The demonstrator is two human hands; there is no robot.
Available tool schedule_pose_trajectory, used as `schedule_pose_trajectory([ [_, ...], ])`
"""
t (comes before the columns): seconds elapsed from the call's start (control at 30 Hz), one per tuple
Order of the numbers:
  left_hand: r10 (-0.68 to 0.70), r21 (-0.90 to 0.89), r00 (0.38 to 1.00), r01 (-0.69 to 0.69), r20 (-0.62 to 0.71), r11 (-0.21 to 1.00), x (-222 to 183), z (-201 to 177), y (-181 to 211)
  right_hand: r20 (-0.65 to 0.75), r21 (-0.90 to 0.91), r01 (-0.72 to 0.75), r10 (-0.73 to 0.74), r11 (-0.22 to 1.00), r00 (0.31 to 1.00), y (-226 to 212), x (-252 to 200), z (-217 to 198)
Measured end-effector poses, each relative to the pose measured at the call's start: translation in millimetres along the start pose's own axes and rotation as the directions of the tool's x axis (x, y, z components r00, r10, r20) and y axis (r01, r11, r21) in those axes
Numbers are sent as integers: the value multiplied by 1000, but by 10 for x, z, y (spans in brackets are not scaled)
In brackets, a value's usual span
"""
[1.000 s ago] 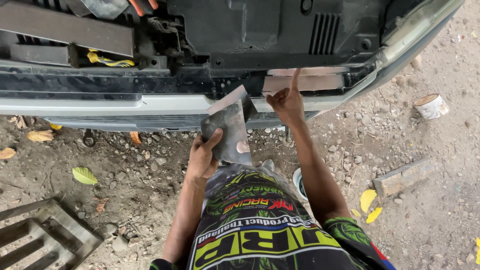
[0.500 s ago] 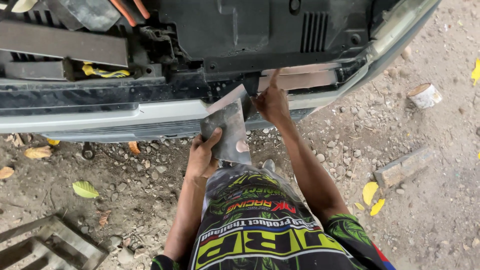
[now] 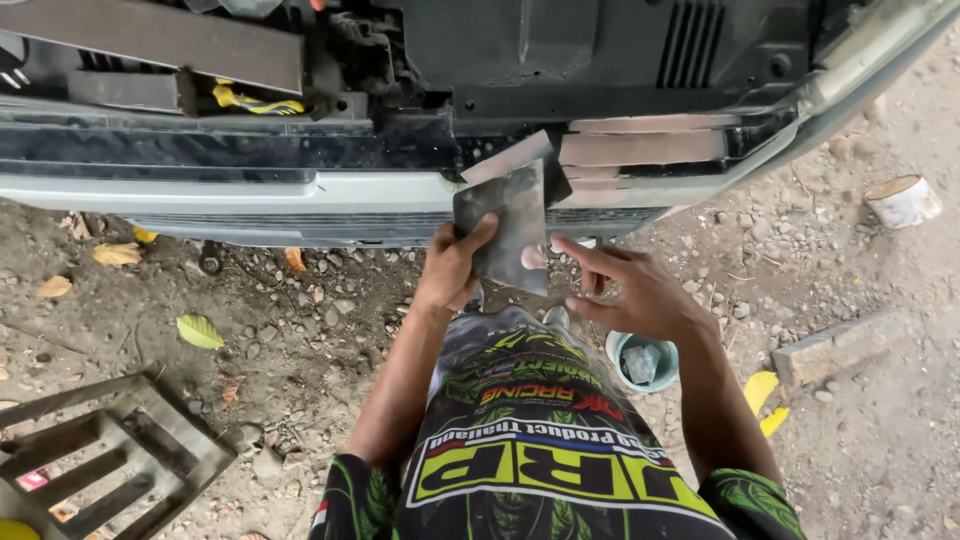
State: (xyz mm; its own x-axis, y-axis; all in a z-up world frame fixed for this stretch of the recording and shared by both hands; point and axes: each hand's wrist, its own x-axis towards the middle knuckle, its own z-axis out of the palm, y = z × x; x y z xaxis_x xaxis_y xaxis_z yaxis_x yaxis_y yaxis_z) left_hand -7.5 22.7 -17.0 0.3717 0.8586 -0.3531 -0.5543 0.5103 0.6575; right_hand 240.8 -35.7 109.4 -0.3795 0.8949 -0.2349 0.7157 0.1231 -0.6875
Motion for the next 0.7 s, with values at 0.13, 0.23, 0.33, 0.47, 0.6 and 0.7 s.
schedule_pose_trajectory([
  [0.13,-6,-12,1000,6,8,1000,-60,218,177,32,-51,-51,53,997,998,-225,-3,-50],
  [0.23,-8,-21,1000,8,8,1000,-52,204,152,59,-79,-52,56,996,997,-170,-2,-6],
  [0.33,-12,-5,1000,12,-10,1000,-63,192,141,104,-51,-45,50,998,993,-111,-6,10],
  [0.47,-69,-103,997,65,-35,993,-58,216,151,68,13,-57,56,998,996,-105,-9,-21],
  [0.6,-116,-181,993,110,-25,977,-68,221,194,12,8,72,-72,997,997,81,-37,-4],
  [0.7,-88,-241,996,85,0,967,-82,170,173,-83,123,116,-106,986,991,474,-35,58],
])
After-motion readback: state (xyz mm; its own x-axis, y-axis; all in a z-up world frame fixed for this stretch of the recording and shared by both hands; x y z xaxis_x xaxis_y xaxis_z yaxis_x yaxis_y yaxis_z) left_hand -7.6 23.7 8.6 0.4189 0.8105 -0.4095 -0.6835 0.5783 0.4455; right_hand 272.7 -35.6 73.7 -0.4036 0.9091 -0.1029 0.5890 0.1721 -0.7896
